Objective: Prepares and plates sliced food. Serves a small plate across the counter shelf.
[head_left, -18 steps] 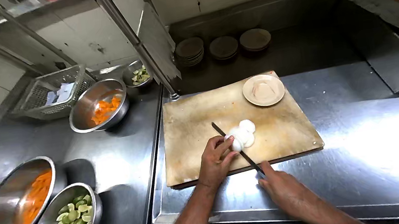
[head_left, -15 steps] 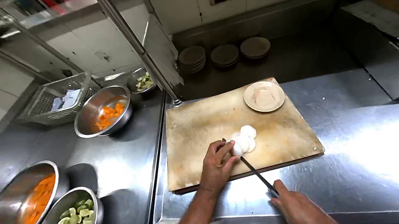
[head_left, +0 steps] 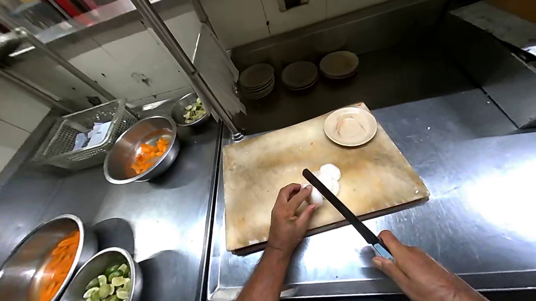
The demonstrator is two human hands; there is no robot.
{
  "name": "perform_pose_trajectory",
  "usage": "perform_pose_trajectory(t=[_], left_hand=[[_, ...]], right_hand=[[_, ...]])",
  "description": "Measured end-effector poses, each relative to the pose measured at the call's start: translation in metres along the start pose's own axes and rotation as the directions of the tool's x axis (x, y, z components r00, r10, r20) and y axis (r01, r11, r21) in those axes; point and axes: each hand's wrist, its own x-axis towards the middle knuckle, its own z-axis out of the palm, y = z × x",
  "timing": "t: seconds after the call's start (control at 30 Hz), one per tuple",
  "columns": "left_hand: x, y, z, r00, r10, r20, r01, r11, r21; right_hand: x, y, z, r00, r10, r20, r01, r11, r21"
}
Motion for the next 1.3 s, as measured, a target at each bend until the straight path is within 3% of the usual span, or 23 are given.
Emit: perform_pose_trajectory(t=[0.67,1.3], left_hand=[[0.001,0.000,0.000,1.000,-0.006,-0.001,0.006,1.000,0.003],[0.001,0.000,-0.001,0.999,-0.039,0.012,0.039,0.999,0.002]], right_hand=[[0.000,0.000,-0.003,0.999,-0.014,0.051,0.016,0.999,-0.043],[0.029,-0.026,0.005,0.991,0.071,0.117,-0.053,0.987,-0.154]])
